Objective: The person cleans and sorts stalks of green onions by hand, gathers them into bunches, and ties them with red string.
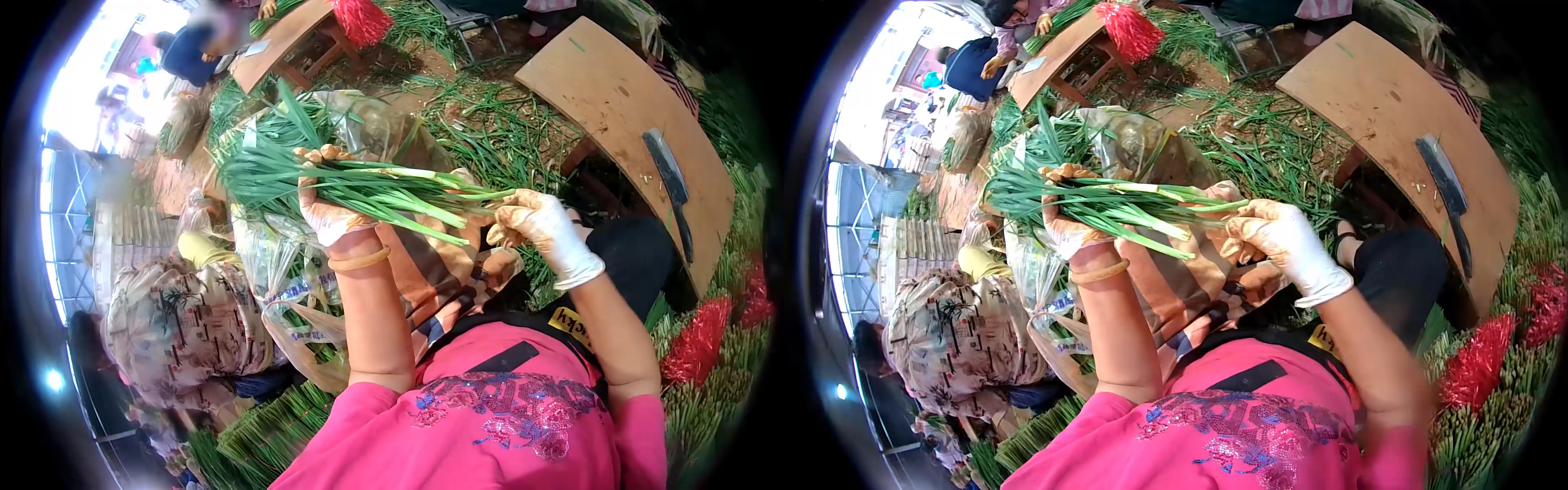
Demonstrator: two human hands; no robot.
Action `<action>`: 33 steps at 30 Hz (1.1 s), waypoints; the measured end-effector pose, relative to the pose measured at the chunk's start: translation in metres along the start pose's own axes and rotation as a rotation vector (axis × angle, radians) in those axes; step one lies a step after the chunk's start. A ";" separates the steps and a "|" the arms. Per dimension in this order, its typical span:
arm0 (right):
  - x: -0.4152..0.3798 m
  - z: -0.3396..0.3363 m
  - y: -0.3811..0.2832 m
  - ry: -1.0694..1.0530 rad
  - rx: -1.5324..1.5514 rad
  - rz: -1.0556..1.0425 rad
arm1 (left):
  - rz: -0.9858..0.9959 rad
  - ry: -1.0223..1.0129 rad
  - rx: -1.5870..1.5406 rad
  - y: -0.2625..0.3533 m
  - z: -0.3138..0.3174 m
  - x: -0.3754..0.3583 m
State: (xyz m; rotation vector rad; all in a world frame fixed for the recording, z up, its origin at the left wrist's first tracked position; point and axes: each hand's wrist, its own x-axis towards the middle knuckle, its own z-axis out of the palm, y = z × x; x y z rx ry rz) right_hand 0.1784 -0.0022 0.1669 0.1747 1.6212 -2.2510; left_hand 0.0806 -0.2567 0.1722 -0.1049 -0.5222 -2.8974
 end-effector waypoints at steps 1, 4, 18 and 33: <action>0.003 0.002 0.008 0.035 0.026 -0.002 | -0.018 -0.034 0.019 -0.004 0.001 -0.002; -0.007 -0.001 0.011 0.038 -0.055 -0.026 | -0.068 -0.028 -0.031 0.000 -0.011 0.005; 0.000 0.023 0.021 0.092 0.090 0.062 | -0.106 -0.002 -0.017 -0.015 0.003 -0.001; 0.011 0.028 -0.058 -0.002 -1.081 -0.519 | -0.180 0.029 0.046 -0.026 0.021 -0.015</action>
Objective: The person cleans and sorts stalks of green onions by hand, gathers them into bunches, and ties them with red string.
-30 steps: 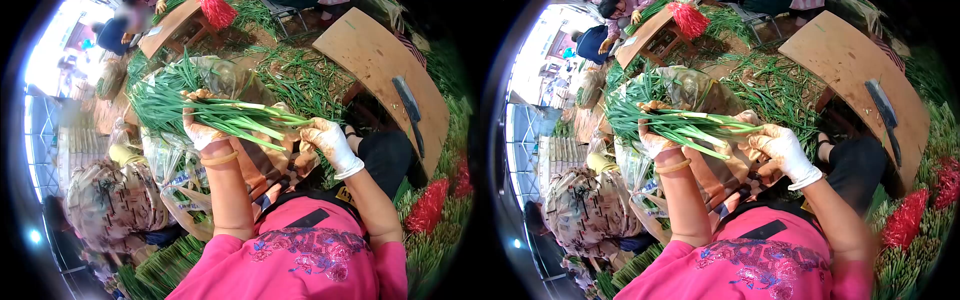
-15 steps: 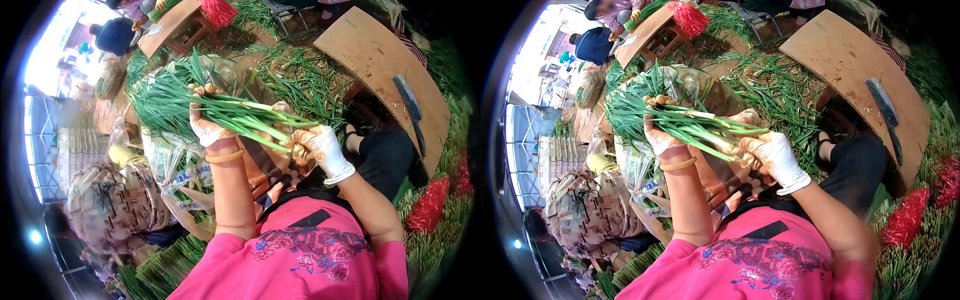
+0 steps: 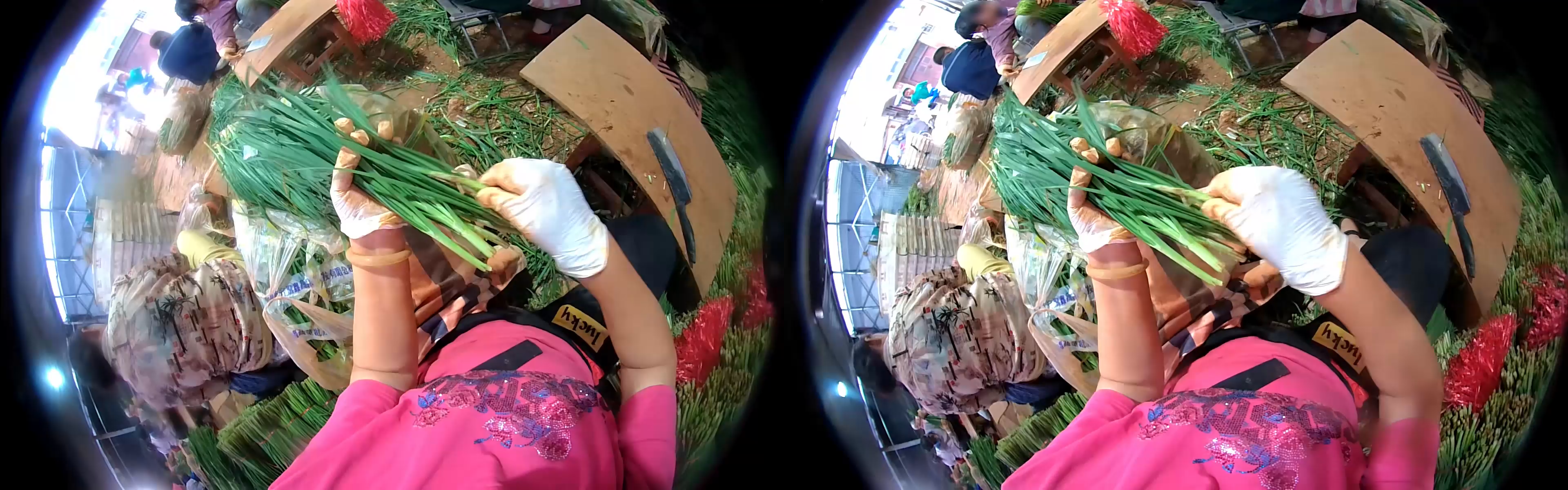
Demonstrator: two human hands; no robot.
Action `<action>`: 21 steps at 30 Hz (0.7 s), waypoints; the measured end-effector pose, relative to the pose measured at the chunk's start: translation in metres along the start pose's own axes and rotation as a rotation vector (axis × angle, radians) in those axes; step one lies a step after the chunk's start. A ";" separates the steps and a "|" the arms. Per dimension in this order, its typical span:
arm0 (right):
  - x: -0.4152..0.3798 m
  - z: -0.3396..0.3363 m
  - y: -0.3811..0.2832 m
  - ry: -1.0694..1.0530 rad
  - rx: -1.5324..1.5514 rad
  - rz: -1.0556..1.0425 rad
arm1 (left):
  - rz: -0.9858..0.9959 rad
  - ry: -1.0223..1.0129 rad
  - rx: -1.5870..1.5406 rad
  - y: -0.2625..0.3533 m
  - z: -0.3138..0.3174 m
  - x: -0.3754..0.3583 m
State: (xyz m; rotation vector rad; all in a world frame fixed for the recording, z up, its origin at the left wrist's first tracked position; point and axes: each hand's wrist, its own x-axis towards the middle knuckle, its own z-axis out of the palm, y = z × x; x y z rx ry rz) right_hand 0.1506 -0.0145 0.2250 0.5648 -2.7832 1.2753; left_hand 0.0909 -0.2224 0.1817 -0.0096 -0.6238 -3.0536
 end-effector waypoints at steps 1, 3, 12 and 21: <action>-0.002 -0.005 -0.002 -0.033 0.086 0.077 | -0.004 0.013 -0.030 0.002 -0.001 0.000; -0.010 -0.010 -0.001 -0.118 0.326 0.249 | -0.018 0.029 -0.093 0.004 -0.003 0.003; -0.008 -0.006 0.006 0.200 -0.316 -0.264 | -0.045 -0.026 -0.146 -0.001 -0.010 0.012; -0.001 -0.027 0.009 0.278 0.959 0.105 | 0.069 -0.116 -0.089 0.006 -0.013 0.011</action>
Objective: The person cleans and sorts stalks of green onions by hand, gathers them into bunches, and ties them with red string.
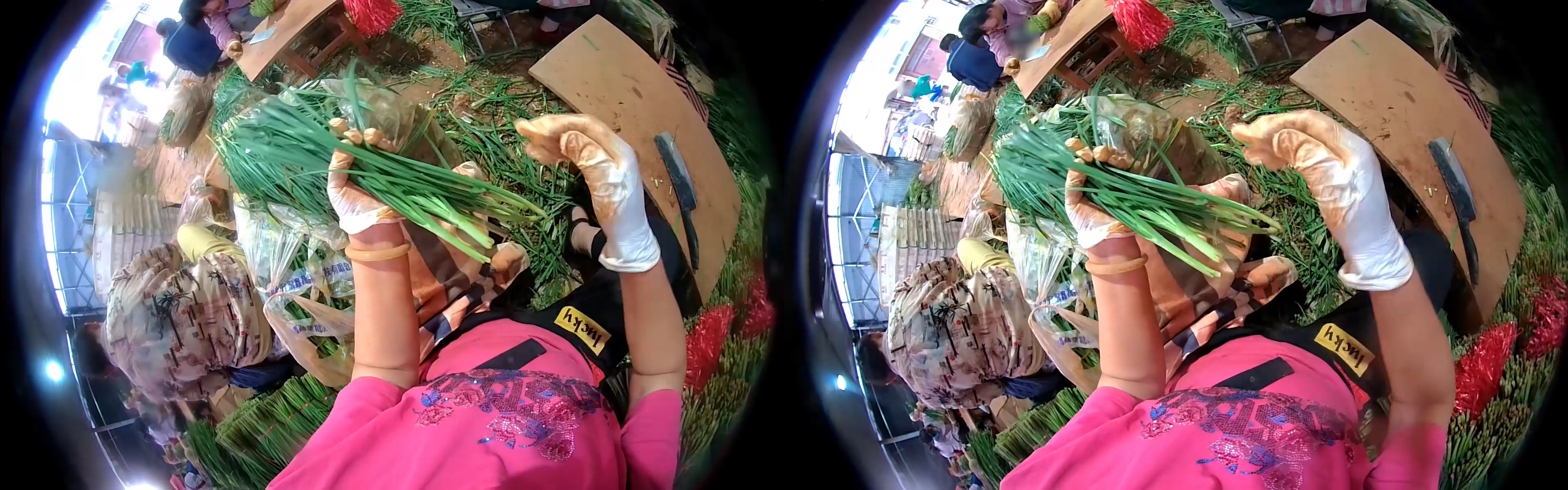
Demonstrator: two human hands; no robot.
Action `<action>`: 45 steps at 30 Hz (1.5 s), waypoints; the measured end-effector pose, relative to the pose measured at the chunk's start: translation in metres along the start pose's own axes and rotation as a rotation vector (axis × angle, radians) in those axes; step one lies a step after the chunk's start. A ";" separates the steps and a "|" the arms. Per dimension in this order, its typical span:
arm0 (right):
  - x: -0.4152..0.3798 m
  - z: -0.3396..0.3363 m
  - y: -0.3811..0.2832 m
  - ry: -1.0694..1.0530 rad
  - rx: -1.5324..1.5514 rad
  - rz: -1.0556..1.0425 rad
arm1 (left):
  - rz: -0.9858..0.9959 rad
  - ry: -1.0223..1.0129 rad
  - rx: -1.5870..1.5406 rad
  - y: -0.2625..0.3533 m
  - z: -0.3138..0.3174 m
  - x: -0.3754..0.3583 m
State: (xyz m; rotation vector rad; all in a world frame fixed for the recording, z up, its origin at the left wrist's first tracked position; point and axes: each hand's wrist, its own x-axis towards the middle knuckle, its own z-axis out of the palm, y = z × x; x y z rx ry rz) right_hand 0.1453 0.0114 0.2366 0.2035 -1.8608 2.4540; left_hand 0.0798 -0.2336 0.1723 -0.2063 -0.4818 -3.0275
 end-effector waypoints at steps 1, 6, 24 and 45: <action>0.008 -0.006 0.015 -0.084 -0.091 -0.052 | -0.008 0.006 0.029 0.003 -0.004 0.000; -0.011 0.020 0.032 -0.397 -0.423 0.420 | -0.051 -0.056 -0.057 -0.018 0.014 -0.007; 0.044 -0.083 -0.022 -0.288 -1.862 -0.499 | 0.633 -0.607 1.553 0.018 0.089 0.031; -0.129 -0.331 0.011 0.447 -1.659 0.717 | -0.556 -0.156 0.770 -0.115 0.057 0.026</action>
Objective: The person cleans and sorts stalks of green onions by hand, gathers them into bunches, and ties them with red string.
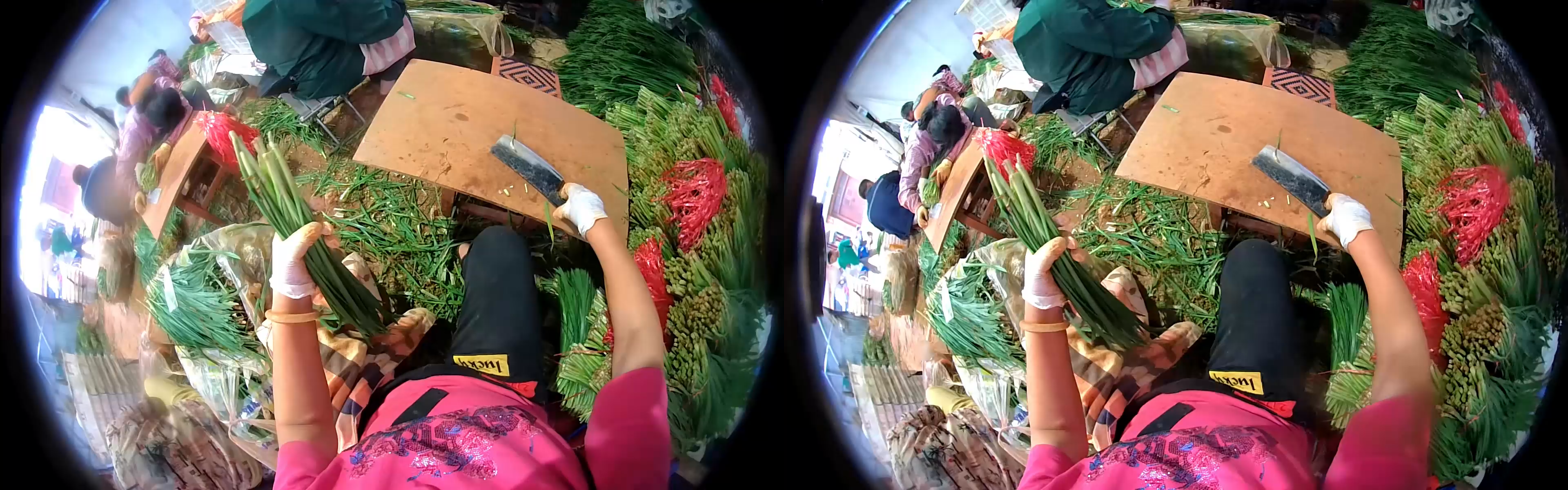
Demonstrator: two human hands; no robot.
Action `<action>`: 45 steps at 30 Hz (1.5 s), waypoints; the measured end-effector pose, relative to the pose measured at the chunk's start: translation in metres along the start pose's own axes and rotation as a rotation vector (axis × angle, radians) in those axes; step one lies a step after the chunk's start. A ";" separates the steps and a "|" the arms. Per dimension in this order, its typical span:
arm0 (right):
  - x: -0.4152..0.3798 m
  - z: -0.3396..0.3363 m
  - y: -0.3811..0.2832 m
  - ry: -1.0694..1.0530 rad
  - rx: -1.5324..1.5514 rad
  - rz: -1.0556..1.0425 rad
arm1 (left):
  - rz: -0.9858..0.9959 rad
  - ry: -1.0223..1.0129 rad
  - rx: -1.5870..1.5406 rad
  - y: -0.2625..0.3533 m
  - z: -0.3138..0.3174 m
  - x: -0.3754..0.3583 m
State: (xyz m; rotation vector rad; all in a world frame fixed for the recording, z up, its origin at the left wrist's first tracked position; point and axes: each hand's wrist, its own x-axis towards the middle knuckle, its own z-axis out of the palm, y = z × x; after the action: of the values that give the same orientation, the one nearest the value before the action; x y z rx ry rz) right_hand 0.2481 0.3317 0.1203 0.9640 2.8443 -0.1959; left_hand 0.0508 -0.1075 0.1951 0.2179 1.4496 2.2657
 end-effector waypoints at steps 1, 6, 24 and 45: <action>0.000 0.004 0.004 0.018 0.029 -0.034 | 0.015 0.007 -0.013 0.000 -0.003 -0.002; -0.010 -0.014 0.006 0.189 0.151 0.048 | 0.115 0.007 -0.093 0.007 -0.021 -0.015; -0.050 -0.002 -0.150 -0.058 0.979 -0.214 | 0.237 -0.061 -0.063 0.042 0.000 -0.038; -0.075 -0.067 -0.215 0.020 1.912 -0.466 | -0.531 -0.801 0.338 -0.079 0.062 -0.036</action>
State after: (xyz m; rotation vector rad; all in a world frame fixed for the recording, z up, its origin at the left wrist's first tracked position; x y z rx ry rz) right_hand 0.1700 0.1285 0.2161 0.1679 1.9960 -3.0299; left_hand 0.1272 -0.0444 0.1557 0.6639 1.2250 1.2675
